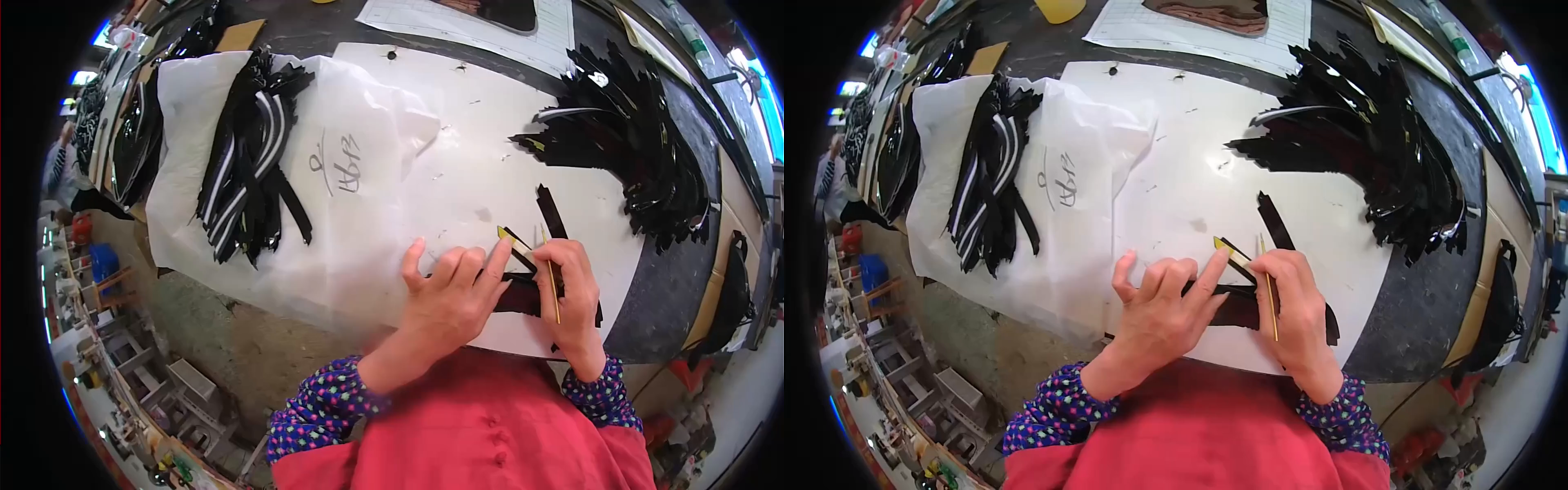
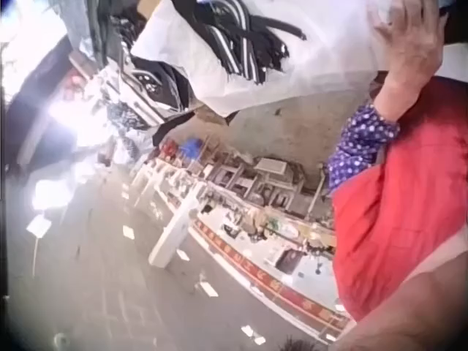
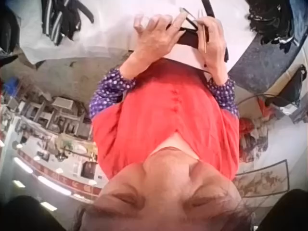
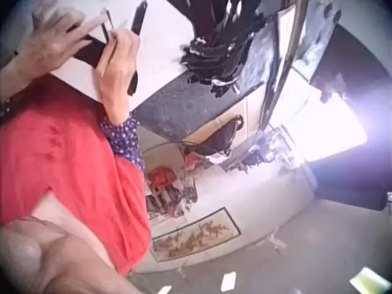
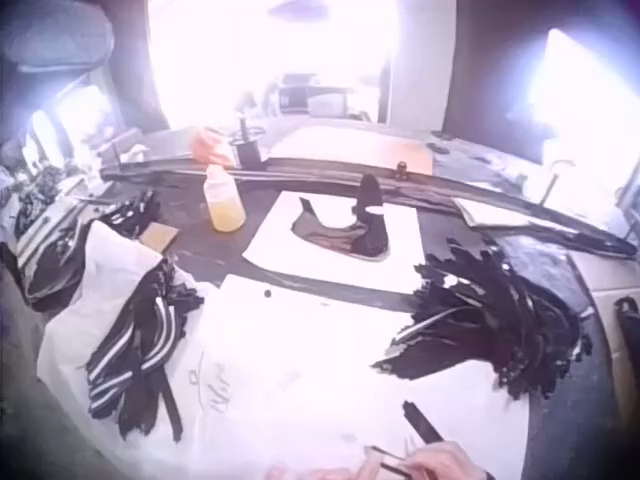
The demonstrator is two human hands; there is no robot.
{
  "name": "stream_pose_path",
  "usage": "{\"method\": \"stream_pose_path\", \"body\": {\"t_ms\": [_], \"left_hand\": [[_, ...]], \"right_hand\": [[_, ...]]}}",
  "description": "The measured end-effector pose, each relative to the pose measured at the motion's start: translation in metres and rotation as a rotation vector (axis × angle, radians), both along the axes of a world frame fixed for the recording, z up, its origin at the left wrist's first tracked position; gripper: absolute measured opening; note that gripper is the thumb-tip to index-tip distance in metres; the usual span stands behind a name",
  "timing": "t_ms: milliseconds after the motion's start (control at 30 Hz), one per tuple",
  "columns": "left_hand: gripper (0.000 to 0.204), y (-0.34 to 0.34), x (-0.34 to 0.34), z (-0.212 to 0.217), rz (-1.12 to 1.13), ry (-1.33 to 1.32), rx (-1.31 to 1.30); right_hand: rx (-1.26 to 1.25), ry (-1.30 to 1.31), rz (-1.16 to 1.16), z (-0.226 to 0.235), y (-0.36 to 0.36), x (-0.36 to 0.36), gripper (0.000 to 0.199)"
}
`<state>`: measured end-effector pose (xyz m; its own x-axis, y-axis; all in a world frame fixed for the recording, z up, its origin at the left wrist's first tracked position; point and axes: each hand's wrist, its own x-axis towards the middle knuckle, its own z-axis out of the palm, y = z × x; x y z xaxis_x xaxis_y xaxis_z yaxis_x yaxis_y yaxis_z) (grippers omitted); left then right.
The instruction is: Applying glue to the edges of black shoe upper components using a small wooden applicator stick.
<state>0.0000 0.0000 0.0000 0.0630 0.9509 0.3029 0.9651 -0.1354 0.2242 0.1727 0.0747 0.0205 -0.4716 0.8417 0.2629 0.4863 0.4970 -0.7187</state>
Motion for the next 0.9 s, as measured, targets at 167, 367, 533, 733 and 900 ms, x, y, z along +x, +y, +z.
{"method": "stream_pose_path", "body": {"t_ms": [167, 367, 533, 733, 900], "left_hand": [[0.053, -0.0002, -0.0030, 0.0010, -0.003, -0.035, 0.024], [0.052, -0.0007, 0.0002, 0.0012, 0.015, -0.029, 0.018], [0.053, 0.0008, 0.0027, 0.0004, 0.011, -0.046, 0.018], [0.053, -0.0002, -0.0005, 0.0013, 0.016, -0.030, -0.010], [0.052, 0.0005, -0.0025, 0.0023, 0.004, -0.017, -0.009]], "right_hand": [[0.008, -0.030, -0.014, 0.0031, -0.0012, -0.0041, 0.025], [0.003, -0.027, 0.010, 0.0023, -0.0004, -0.0023, 0.025], [0.013, -0.032, -0.008, 0.0024, -0.0016, 0.0001, 0.026], [0.048, -0.013, 0.015, 0.0010, 0.0011, -0.0039, 0.025], [0.051, -0.010, 0.015, 0.0015, 0.0014, -0.0047, 0.027]]}}
